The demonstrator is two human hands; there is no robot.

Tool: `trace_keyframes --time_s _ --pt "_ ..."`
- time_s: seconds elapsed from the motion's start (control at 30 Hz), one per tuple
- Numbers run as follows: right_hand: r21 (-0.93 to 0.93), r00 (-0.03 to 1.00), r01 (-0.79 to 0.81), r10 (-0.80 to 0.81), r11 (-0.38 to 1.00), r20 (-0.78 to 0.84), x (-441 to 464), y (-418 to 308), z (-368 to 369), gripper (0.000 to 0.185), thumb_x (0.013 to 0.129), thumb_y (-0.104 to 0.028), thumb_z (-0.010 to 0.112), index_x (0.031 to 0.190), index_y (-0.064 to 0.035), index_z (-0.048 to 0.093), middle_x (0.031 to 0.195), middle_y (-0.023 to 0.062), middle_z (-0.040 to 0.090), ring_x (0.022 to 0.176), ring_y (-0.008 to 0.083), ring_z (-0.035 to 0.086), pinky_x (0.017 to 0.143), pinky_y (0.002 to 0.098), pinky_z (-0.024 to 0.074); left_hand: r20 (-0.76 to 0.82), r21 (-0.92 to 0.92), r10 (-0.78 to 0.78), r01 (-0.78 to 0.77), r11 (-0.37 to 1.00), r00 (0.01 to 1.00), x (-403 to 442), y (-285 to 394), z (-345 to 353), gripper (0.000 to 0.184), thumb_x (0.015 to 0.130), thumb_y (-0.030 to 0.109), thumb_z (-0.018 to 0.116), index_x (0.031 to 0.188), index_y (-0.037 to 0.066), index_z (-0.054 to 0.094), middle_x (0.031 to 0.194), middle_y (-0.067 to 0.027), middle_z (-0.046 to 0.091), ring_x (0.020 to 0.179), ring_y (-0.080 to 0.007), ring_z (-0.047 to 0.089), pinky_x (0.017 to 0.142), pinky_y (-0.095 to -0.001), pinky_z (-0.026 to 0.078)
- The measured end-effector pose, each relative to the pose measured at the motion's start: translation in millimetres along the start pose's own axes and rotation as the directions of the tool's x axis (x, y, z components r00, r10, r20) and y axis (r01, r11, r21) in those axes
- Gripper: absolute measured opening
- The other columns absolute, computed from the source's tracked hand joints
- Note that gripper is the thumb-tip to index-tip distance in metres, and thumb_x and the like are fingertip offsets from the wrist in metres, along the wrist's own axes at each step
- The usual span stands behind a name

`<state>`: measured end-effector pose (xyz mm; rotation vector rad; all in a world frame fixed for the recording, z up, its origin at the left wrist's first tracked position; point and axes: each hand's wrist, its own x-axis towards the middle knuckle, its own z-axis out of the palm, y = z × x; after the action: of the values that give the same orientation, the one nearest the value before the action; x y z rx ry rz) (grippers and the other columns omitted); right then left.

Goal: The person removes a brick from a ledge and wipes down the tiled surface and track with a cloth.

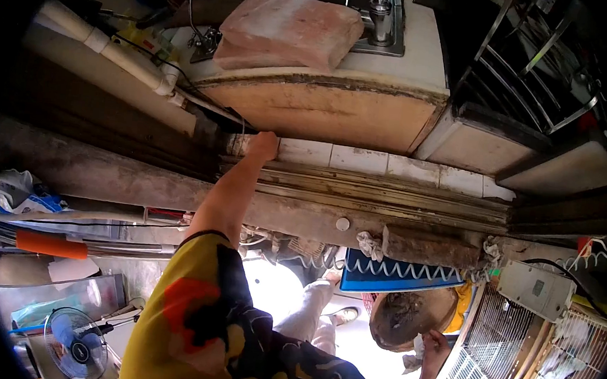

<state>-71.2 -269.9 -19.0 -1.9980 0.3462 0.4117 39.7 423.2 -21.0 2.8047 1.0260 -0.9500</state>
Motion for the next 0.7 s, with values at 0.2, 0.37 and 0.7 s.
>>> trace_keyframes --time_s 0.2,0.37,0.7 --pt "-0.079 0.997 0.081 -0.081 0.994 0.004 1 -13 0 0.019 0.071 0.001 0.062 0.090 0.0030 0.063 0.076 0.0073 0.063 0.068 0.0123 0.057 0.060 0.0240 0.0466 -0.039 -0.198 -0.163 0.152 0.968 0.986 4 1 8 0.016 0.086 0.011 0.052 0.081 0.000 0.062 0.082 -0.0191 0.061 0.074 -0.0318 0.060 0.060 -0.0437 0.051" --pt "-0.039 1.000 0.024 -0.025 0.999 -0.017 -9 -35 -8 0.016 0.072 0.001 0.060 0.088 0.0041 0.062 0.076 0.0072 0.063 0.069 0.0136 0.057 0.062 0.0247 0.0463 -0.061 -0.265 -0.081 0.062 0.962 0.995 -15 -8 -1 0.008 0.081 0.007 0.057 0.085 0.002 0.062 0.084 -0.0162 0.061 0.076 -0.0303 0.059 0.063 -0.0443 0.051" --pt "-0.153 0.996 0.061 -0.070 0.986 -0.055 -37 -4 -22 0.015 0.073 -0.004 0.065 0.087 0.0026 0.064 0.074 0.0058 0.062 0.065 0.0118 0.053 0.060 0.0241 0.0435 -0.096 -0.878 0.234 0.029 -0.479 0.968 -100 22 -21 0.018 0.074 -0.003 0.062 0.089 0.007 0.059 0.084 -0.0052 0.061 0.079 -0.0167 0.061 0.070 -0.0318 0.053"
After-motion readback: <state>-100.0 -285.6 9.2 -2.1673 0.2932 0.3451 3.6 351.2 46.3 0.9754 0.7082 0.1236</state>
